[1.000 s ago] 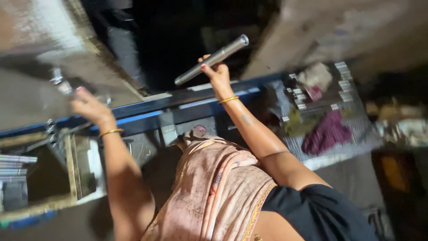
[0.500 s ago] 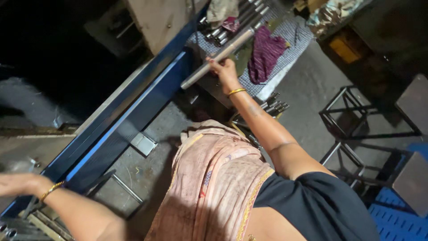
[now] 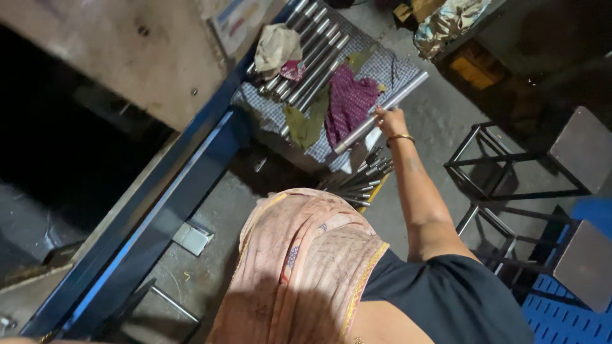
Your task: The person inspects and wipes metal rods with a cloth, then places them into a bin. They open a machine door, insert a rod into the machine, and remove it. The person repeats this process with several rods, organizing them in the bin.
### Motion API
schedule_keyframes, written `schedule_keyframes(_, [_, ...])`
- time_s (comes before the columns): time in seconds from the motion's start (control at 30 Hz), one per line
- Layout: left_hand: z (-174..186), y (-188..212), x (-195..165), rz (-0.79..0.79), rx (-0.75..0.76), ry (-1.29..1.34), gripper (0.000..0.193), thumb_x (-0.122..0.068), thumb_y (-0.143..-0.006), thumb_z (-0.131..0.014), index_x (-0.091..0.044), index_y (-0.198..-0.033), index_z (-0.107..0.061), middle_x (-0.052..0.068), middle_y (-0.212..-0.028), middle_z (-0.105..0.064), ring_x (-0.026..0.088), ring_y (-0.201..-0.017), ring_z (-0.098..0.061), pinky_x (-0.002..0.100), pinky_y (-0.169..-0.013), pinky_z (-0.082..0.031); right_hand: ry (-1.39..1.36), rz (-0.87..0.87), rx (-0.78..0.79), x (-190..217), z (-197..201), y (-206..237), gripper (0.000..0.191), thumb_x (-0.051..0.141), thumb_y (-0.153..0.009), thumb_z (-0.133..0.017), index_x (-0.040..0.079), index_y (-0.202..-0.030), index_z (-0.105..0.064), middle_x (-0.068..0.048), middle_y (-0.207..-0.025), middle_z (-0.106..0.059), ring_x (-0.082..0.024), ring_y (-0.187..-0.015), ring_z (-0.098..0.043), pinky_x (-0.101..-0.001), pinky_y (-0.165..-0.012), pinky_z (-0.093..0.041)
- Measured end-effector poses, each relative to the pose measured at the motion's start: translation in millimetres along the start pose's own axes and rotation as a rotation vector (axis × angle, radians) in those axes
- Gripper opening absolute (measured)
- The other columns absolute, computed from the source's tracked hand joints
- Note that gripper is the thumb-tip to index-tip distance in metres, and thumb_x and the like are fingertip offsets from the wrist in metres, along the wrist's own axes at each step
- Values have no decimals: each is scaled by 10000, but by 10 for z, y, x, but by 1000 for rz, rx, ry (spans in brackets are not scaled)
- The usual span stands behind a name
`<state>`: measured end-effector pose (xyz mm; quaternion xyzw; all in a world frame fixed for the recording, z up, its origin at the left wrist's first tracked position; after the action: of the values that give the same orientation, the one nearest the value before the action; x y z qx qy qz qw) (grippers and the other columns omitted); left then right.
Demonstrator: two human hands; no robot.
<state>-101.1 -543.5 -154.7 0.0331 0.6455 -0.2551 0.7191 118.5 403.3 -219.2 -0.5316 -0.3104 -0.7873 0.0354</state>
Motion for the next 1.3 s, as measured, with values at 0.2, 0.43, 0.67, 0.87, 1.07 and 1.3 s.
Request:
schedule_keyframes(0.2, [-201, 620, 312, 124, -32, -113, 230, -301, -1010, -559, -74, -975, -553, 154, -940, -588, 267, -735, -467, 410, -615, -369, 130, -71, -23, 50, 277, -429, 174, 151, -882, -784, -6, -931, -725, -53, -773, -696, -164, -617, -631, -327, -515, -498])
schedule_keyframes(0.43, [-1440, 2616, 809, 930, 575, 46, 267, -234, -907, -579, -45, -1068, -675, 138, -989, -753, 273, -790, -712, 405, -605, -581, 311, -147, -63, 34, 154, -762, 268, 213, -861, -826, -14, -918, -695, -103, -721, -646, -234, -560, -591, -357, -448, -431])
schedule_keyframes(0.67, [-2399, 5276, -149, 600, 1774, -394, 266, -284, -990, -600, -100, -1168, -675, 54, -992, -738, 102, -743, -656, 254, -583, -488, 810, -8, 43, 106, -85, -940, 271, 219, -825, -820, 37, -1017, -760, -153, -837, -714, -318, -730, -695, -407, -601, -537])
schedule_keyframes(0.87, [-2668, 6047, -357, 251, 1934, -409, 247, -263, -978, -663, -44, -1078, -720, 68, -921, -762, 136, -746, -688, 288, -617, -541, 1074, 271, -98, 291, -190, -824, 316, 251, -830, -753, 34, -1054, -700, -217, -974, -709, -418, -895, -684, -525, -738, -533])
schedule_keyframes(1.07, [-2389, 6254, 4, 1015, 1709, -458, 300, -331, -995, -582, -120, -1205, -617, 6, -1037, -708, 183, -875, -672, 389, -707, -536, 975, 1090, 459, 493, -1531, 286, 270, 173, -841, -705, 128, -1106, -684, -135, -1107, -700, -369, -1010, -669, -475, -882, -544])
schedule_keyframes(1.3, [-2276, 6294, -109, 1237, 1524, -479, 359, -330, -940, -602, -131, -1238, -613, 56, -1218, -654, 272, -1154, -601, 472, -979, -468, 1167, 1048, 855, -189, -2225, 849, 271, 96, -844, -628, 142, -1097, -712, -134, -1130, -665, -348, -1051, -661, -439, -849, -553])
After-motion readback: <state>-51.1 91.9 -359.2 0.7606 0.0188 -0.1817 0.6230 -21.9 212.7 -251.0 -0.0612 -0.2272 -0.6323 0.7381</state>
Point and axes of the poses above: each hand's wrist, its own y-axis away from the middle knuckle, its own z-axis out of the back of the hand, x = y × z, the point moved 10 cm from there along -y, towards the middle knuckle
